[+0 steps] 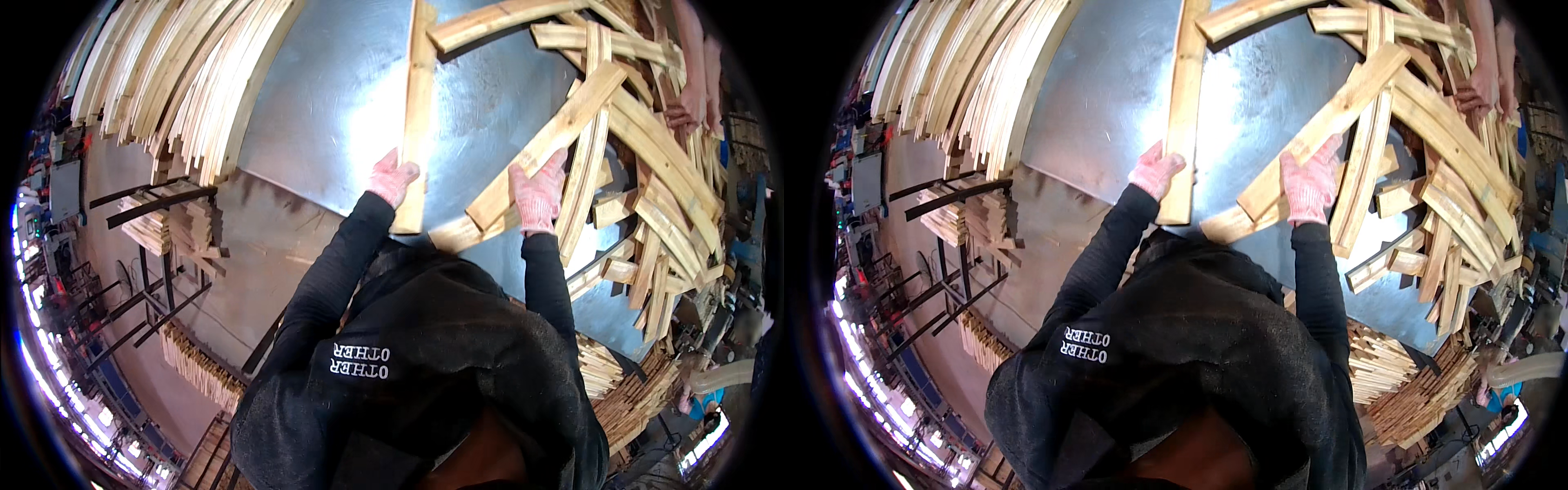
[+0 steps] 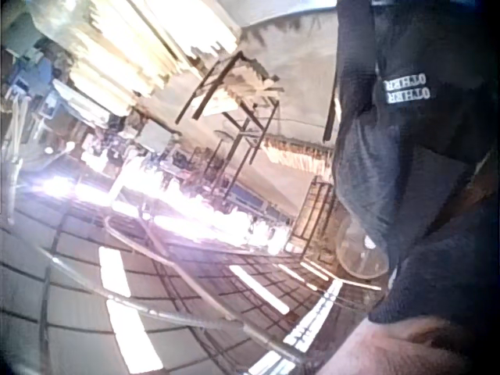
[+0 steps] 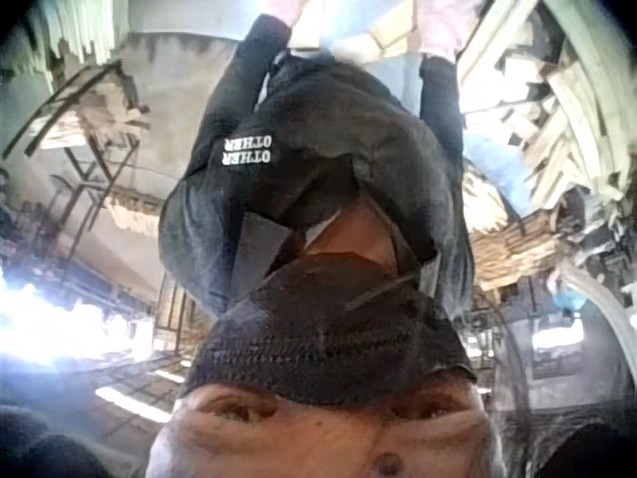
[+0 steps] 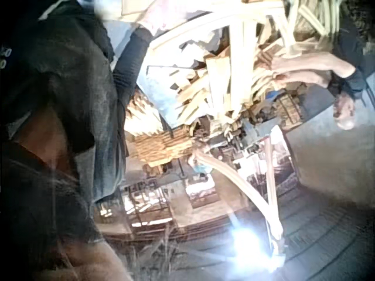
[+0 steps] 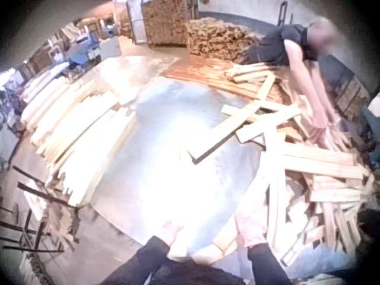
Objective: The person picks up thin wooden planks from a large pile on the floor and stacks them neatly on a metal table. They handle the planks one by one or in small groups, aligning them to form a uniform stack. The process is repetitive, involving picking, aligning, and placing the wood pieces.
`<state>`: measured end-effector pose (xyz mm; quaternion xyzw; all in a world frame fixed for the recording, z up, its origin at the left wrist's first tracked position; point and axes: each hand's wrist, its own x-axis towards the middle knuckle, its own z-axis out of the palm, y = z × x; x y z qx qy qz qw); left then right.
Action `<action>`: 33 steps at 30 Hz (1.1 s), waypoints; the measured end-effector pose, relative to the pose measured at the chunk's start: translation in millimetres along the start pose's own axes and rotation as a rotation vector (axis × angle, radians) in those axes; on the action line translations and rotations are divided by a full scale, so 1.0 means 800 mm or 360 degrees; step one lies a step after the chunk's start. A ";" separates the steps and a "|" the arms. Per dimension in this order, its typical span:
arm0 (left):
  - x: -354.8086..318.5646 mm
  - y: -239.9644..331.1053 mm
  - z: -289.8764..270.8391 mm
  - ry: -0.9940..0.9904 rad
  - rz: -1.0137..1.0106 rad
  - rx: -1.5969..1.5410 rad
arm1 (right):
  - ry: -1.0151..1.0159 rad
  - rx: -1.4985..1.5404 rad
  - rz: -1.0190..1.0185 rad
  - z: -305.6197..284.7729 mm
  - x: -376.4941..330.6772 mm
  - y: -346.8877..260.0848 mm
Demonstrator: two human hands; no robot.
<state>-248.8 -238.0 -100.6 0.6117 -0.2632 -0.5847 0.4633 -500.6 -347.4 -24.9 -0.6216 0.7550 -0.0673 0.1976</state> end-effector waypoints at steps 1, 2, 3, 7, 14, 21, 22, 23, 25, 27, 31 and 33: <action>-0.003 0.019 -0.009 0.0120 0.0020 0.0181 | 0.0198 -0.0223 -0.0169 0.000 0.001 0.004; -0.011 0.038 -0.020 0.0247 0.0041 0.0358 | 0.0393 -0.0450 -0.0339 0.002 0.005 0.007; -0.003 0.010 -0.049 0.0428 0.0148 0.0523 | 0.0330 -0.0448 -0.0423 -0.013 0.006 -0.022; -0.020 0.064 -0.077 0.0538 -0.0046 0.1290 | 0.0056 0.0232 -0.0434 0.013 0.074 -0.112; -0.014 0.037 -0.064 0.0653 -0.0113 0.1783 | 0.0163 0.0343 0.0333 0.076 0.225 -0.282; -0.017 0.053 -0.095 0.0712 -0.0163 0.1883 | -0.0096 0.1192 0.0396 0.071 0.214 -0.227; -0.017 0.062 -0.099 0.0700 -0.0236 0.1893 | -0.0181 0.1038 0.0229 0.060 0.193 -0.207; -0.014 0.065 -0.100 0.0836 0.0128 0.1748 | -0.0231 0.0874 0.0185 0.046 0.163 -0.192; -0.005 0.075 -0.087 0.1065 0.0842 0.1425 | -0.0364 0.0655 0.0053 0.028 0.098 -0.154; 0.002 0.122 -0.034 0.0673 0.0506 0.0994 | -0.0550 0.0513 -0.0134 0.026 0.028 -0.120; 0.069 0.095 0.067 0.0174 0.0272 0.1722 | -0.0152 0.0004 -0.0476 0.004 -0.043 -0.069; 0.079 0.060 0.090 0.0306 0.0333 0.2276 | 0.0118 0.0004 -0.0231 -0.008 -0.022 -0.045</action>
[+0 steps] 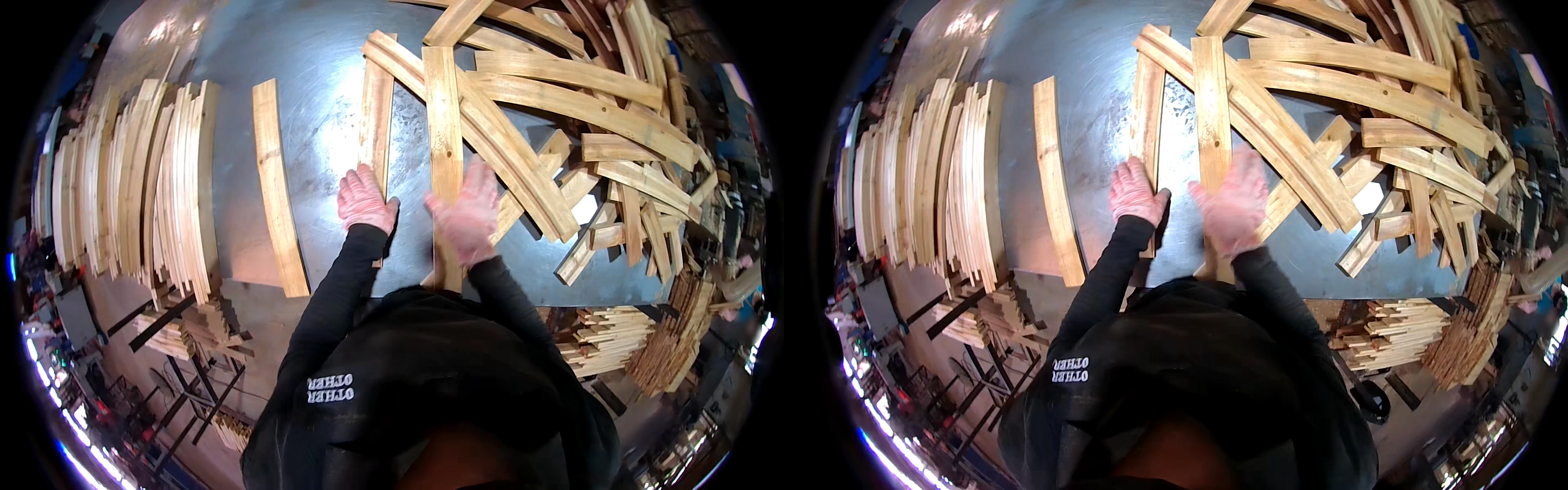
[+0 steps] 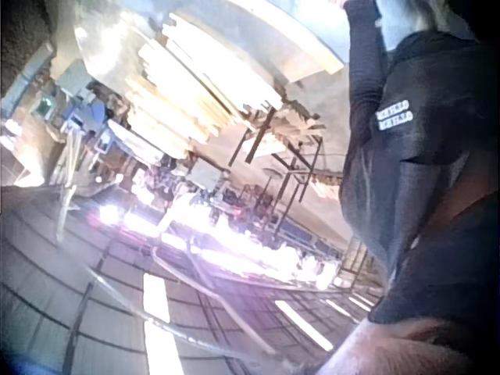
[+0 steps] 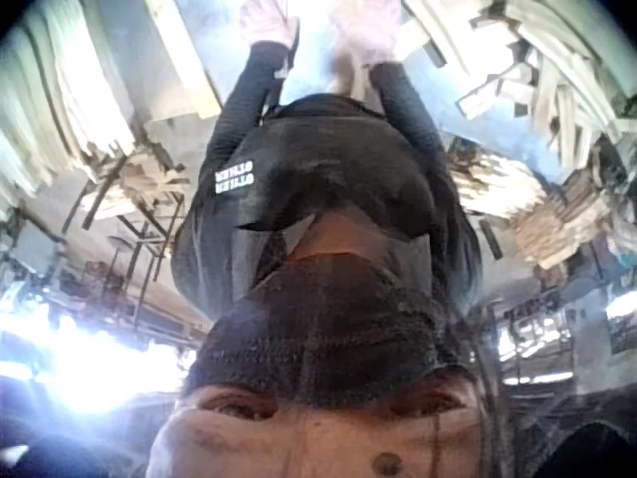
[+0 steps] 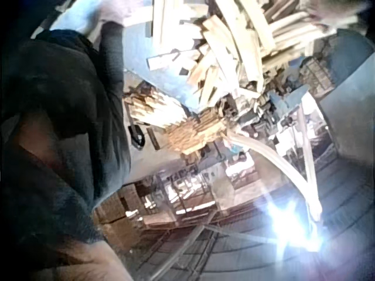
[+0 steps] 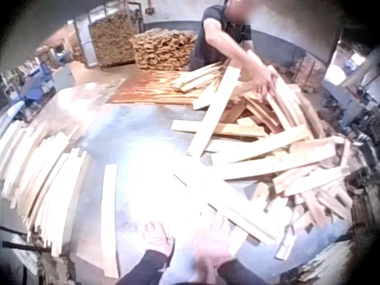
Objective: The person picks up thin wooden planks from a large pile on the floor and stacks them neatly on a metal table. They handle the planks one by one or in small groups, aligning them to form a uniform stack. The process is repetitive, involving picking, aligning, and placing the wood pieces.
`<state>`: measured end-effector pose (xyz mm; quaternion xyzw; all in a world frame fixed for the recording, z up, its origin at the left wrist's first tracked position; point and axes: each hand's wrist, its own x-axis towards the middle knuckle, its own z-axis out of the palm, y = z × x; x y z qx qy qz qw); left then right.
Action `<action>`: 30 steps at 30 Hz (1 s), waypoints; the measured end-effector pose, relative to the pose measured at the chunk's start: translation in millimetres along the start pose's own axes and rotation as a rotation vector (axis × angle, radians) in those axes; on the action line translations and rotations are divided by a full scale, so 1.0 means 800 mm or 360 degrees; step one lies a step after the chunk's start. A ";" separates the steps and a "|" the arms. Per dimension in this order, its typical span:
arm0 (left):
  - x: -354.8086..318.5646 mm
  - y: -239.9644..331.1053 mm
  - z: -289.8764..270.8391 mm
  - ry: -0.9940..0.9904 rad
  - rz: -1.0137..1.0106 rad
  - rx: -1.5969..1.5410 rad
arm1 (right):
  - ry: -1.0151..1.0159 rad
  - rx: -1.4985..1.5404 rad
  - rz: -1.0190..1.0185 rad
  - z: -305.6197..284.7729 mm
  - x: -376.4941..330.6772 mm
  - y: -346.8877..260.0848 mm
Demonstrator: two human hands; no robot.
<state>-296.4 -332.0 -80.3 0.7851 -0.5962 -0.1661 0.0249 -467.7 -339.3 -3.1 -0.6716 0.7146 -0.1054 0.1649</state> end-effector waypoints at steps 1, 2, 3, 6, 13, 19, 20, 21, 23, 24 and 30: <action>-0.001 0.002 0.003 0.0013 0.0058 0.0113 | -0.0060 0.0128 0.0178 0.006 0.015 0.017; -0.002 0.002 -0.004 -0.0018 0.0078 0.0023 | -0.0221 0.0254 0.0229 0.021 0.027 0.035; -0.003 0.000 -0.014 -0.0044 0.0088 -0.0070 | -0.0339 0.0430 0.0307 0.020 0.034 0.037; -0.017 -0.033 -0.049 0.0295 -0.0108 0.0036 | -0.0422 0.0857 0.0335 0.046 0.042 0.053; -0.112 -0.197 -0.067 0.0036 -0.1160 -0.0098 | -0.0331 0.0794 -0.0415 -0.050 0.076 0.023; -0.102 -0.256 -0.115 -0.0269 -0.0950 -0.0027 | -0.0401 -0.0250 -0.1853 -0.133 0.154 -0.132; -0.098 -0.299 -0.112 -0.0145 -0.0805 -0.0045 | -0.0400 -0.0345 -0.2037 -0.107 0.159 -0.168; -0.096 -0.343 -0.081 0.0088 -0.0527 0.0083 | -0.0458 -0.0408 -0.2281 -0.081 0.169 -0.180; -0.079 -0.327 -0.131 -0.0037 -0.0507 0.0066 | -0.0467 -0.0629 -0.2410 -0.013 0.171 -0.209; -0.076 -0.322 -0.139 -0.0012 -0.0451 -0.0010 | -0.0451 -0.0769 -0.2399 0.036 0.176 -0.215; -0.110 -0.291 -0.090 0.0048 -0.0366 -0.0286 | -0.0186 -0.0003 -0.2289 0.165 0.129 -0.282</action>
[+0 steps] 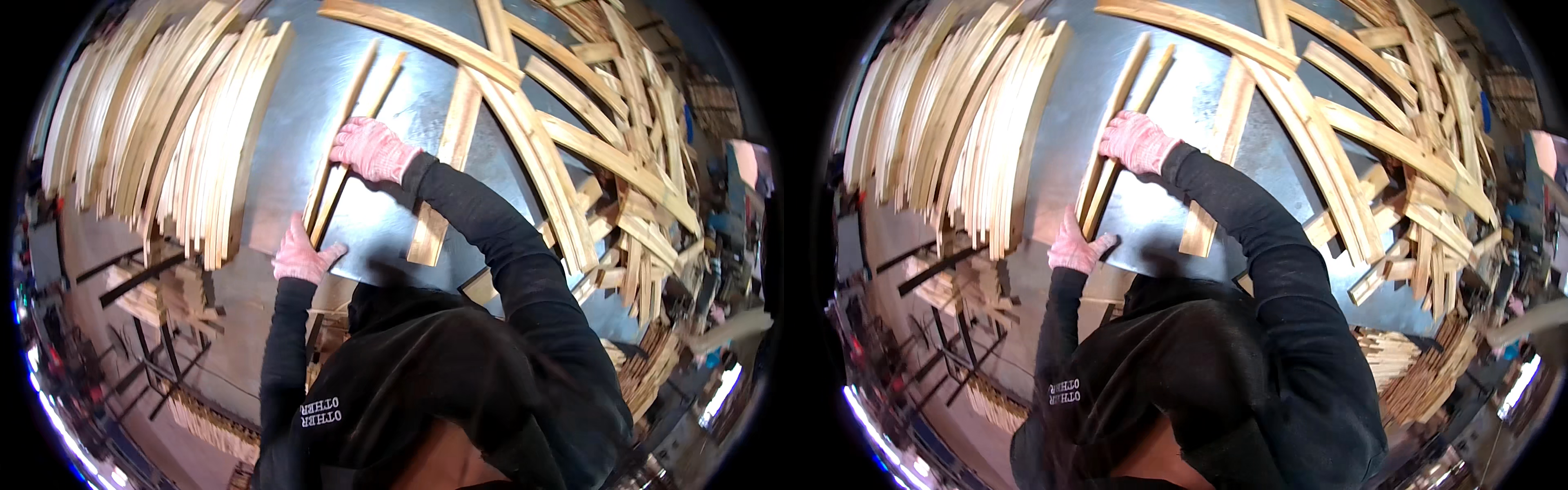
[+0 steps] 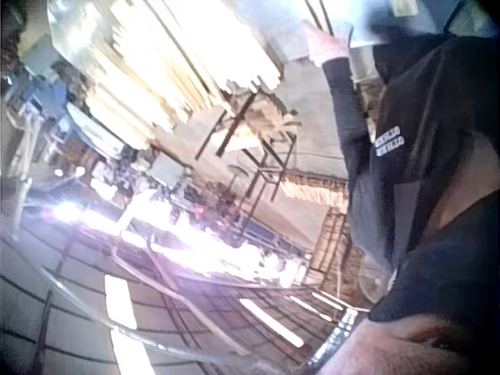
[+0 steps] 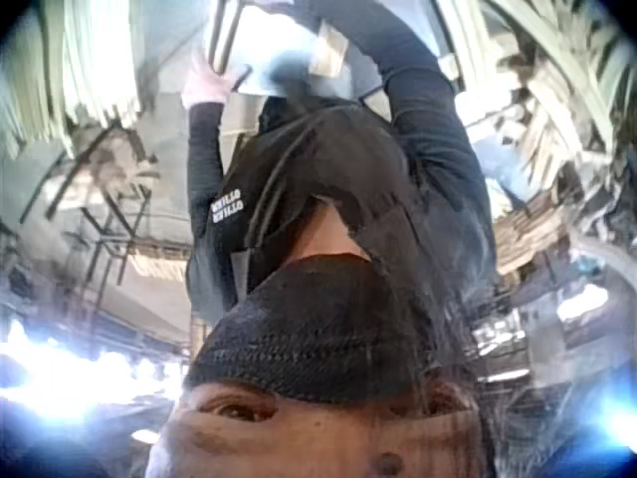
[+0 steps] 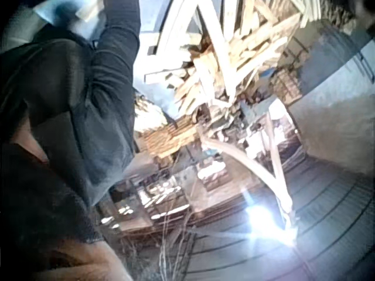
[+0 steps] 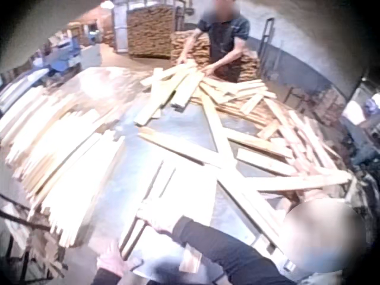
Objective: The person picks up thin wooden planks from a large pile on the floor and stacks them neatly on a metal table. They handle the planks one by one or in small groups, aligning them to form a uniform stack. The process is repetitive, involving picking, aligning, and placing the wood pieces.
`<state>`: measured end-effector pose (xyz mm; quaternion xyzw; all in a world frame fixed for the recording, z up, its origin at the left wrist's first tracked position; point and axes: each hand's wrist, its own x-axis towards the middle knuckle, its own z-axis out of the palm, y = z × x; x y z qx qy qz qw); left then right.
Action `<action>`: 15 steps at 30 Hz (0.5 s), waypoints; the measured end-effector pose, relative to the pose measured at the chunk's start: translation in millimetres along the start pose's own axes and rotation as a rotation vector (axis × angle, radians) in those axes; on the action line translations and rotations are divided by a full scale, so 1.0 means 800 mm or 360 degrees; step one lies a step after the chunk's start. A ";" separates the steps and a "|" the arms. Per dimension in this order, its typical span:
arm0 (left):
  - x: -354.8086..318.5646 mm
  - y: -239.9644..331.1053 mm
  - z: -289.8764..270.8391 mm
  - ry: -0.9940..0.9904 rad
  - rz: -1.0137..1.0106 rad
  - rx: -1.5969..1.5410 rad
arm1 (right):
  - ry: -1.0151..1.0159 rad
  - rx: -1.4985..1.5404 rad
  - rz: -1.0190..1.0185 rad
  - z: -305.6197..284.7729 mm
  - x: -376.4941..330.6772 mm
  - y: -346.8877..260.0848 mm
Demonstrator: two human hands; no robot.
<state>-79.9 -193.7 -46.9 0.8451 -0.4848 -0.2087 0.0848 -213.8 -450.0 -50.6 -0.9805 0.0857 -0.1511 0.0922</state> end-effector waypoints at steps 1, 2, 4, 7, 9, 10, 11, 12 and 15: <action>-0.003 -0.007 0.008 0.0015 -0.0125 -0.0026 | 0.0255 0.0049 -0.0060 -0.014 0.008 -0.006; -0.007 -0.013 0.010 -0.0076 -0.0264 -0.0024 | 0.0315 0.0120 0.0036 -0.044 -0.002 0.008; -0.013 -0.009 0.007 -0.0051 -0.0367 -0.0033 | 0.0431 -0.0408 0.0575 -0.080 -0.046 0.080; -0.040 -0.046 0.023 0.0060 -0.0294 0.0042 | 0.0007 -0.0787 0.1322 -0.116 -0.112 0.194; -0.039 -0.026 0.009 0.0458 -0.0066 0.0293 | -0.0543 -0.0467 0.1565 -0.128 -0.135 0.223; -0.041 -0.011 0.000 0.0638 0.0066 0.0425 | -0.0502 -0.0378 0.1602 -0.121 -0.145 0.228; -0.034 0.011 -0.007 0.0865 0.0249 0.0304 | -0.0461 -0.0287 0.1648 -0.112 -0.155 0.232; -0.030 0.041 -0.010 0.0871 0.0332 0.0069 | -0.0422 -0.0361 0.1615 -0.108 -0.158 0.230; -0.029 0.143 0.049 0.0643 0.0543 -0.0527 | -0.0426 -0.0332 0.1612 -0.122 -0.167 0.190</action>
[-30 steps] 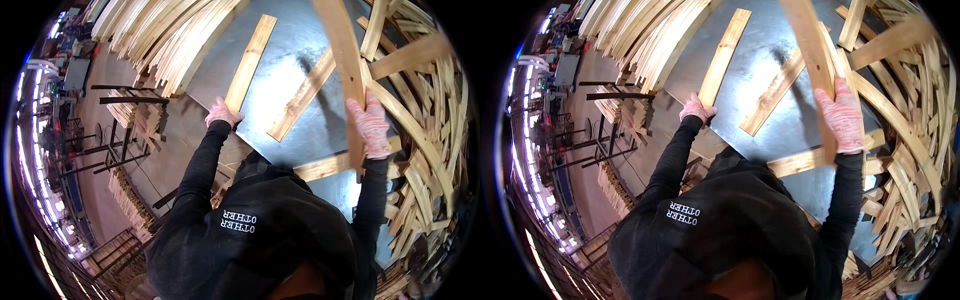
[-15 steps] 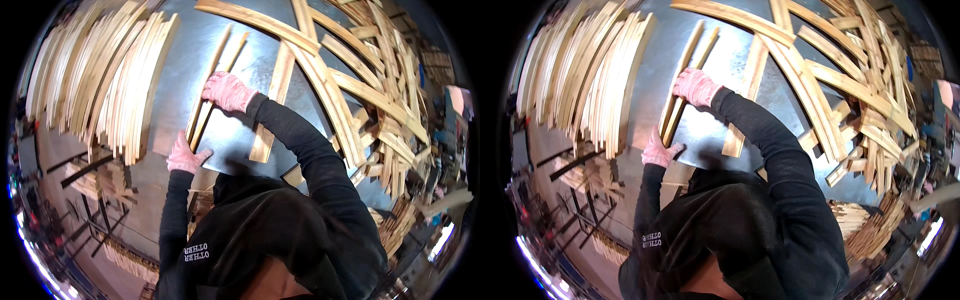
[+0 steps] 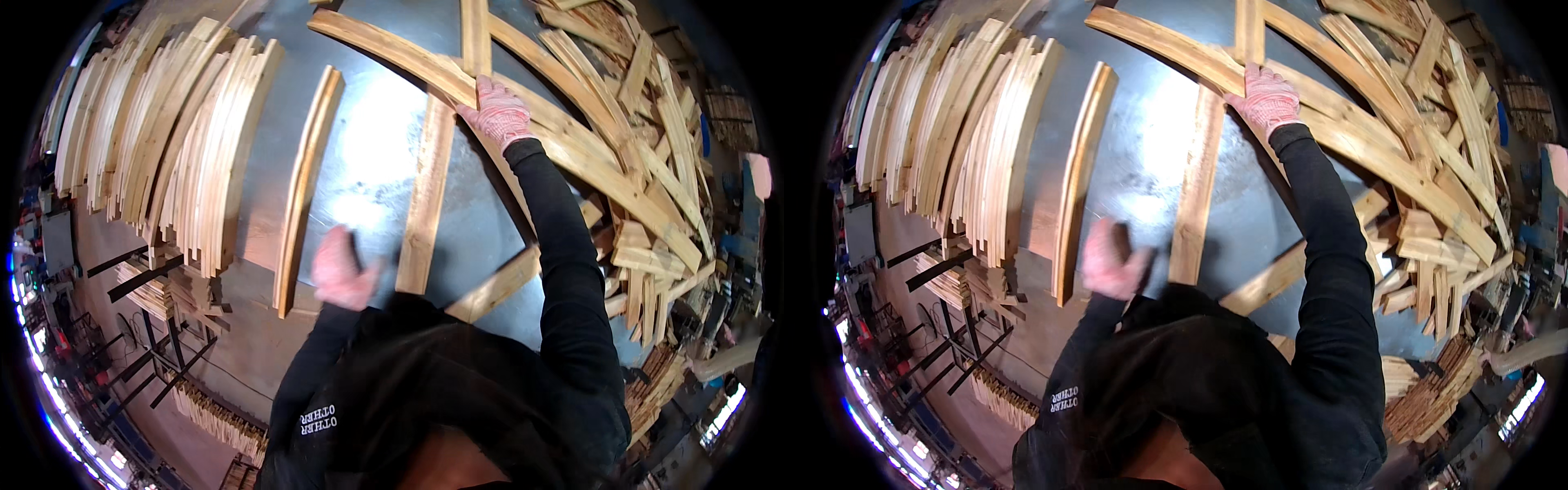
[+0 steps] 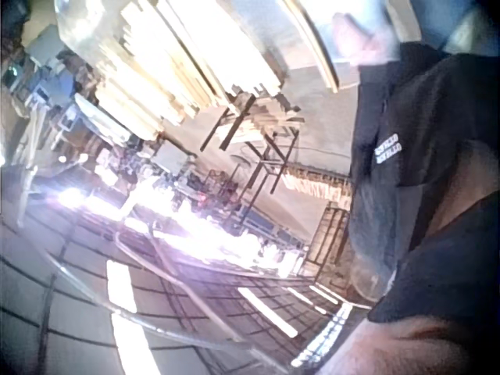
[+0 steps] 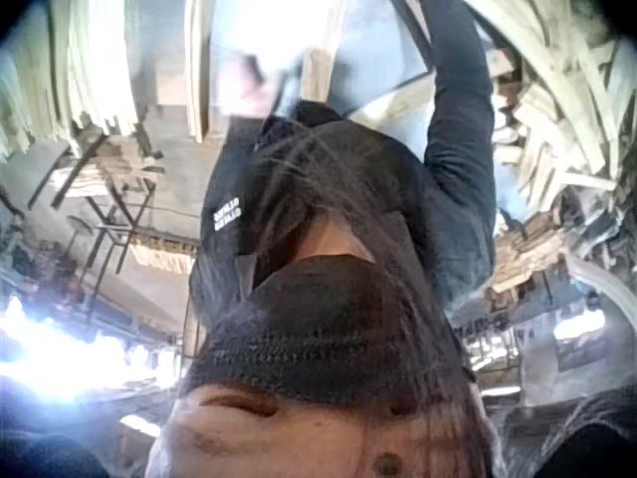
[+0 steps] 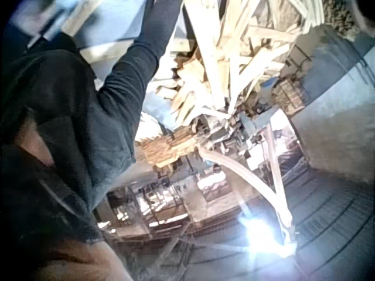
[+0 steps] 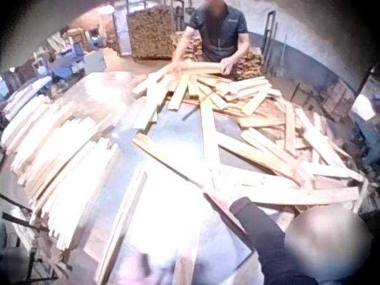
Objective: The person picks up thin wooden planks from a large pile on the floor and stacks them neatly on a metal table. They handle the planks one by one or in small groups, aligning them to form a uniform stack. The process is repetitive, involving picking, aligning, and placing the wood pieces.
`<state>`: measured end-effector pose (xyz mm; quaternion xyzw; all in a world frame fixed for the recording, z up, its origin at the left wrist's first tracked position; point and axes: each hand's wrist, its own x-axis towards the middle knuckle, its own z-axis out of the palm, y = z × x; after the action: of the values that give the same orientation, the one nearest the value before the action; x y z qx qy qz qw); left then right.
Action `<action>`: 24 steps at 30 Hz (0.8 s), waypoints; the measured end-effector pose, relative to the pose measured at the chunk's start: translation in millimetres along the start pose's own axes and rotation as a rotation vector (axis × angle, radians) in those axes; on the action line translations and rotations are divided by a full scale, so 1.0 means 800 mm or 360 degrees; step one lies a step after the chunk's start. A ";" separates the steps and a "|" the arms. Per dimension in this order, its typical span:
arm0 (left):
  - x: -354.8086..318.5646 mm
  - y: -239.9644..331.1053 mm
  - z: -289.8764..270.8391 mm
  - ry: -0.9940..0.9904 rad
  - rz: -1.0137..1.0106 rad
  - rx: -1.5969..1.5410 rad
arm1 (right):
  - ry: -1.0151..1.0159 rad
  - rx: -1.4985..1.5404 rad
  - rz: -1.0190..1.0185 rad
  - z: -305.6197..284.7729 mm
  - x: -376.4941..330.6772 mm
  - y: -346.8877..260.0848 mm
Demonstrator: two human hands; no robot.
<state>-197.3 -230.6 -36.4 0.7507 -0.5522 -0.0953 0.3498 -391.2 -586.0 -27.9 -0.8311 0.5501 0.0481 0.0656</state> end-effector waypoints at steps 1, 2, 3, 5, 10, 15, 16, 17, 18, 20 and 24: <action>0.015 0.037 0.018 -0.0404 -0.0077 0.0103 | 0.0031 0.0090 0.0019 -0.013 -0.027 0.001; 0.017 0.064 0.045 -0.0630 -0.0099 0.0271 | -0.0110 0.0208 0.0068 -0.034 -0.058 0.003; 0.021 0.093 0.070 -0.0866 -0.0092 0.0443 | -0.0120 0.0240 0.0083 -0.031 -0.097 0.019; 0.018 0.107 0.100 -0.1141 -0.0025 0.0850 | -0.0107 0.0220 0.0060 -0.013 -0.182 0.046; 0.008 0.086 0.116 -0.0822 -0.0105 0.0710 | 0.0015 -0.0013 0.0167 0.039 -0.276 0.094; 0.018 0.027 0.103 -0.0752 -0.0513 -0.0520 | -0.0103 0.0697 0.0137 0.019 -0.247 0.127; 0.025 0.026 0.095 -0.0761 -0.0618 -0.1026 | -0.0152 0.0931 0.0079 0.017 -0.244 0.133; 0.030 0.026 0.084 -0.0928 -0.0907 -0.1574 | -0.0166 0.1158 -0.0023 0.014 -0.246 0.132; 0.041 0.035 0.060 -0.1166 -0.1004 -0.2420 | -0.0502 0.1940 0.0066 0.016 -0.249 0.125; 0.044 0.057 0.056 -0.1168 -0.1173 -0.3039 | -0.1253 0.3449 0.0258 0.018 -0.252 0.094; 0.028 0.046 0.104 -0.1233 -0.1356 -0.3059 | -0.1082 0.3581 0.0543 0.063 -0.248 0.029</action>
<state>-261.0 -291.1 -69.1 0.2161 -0.0186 -0.8215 0.5274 -490.5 -406.5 -49.0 -0.1669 0.3412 -0.2360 0.8944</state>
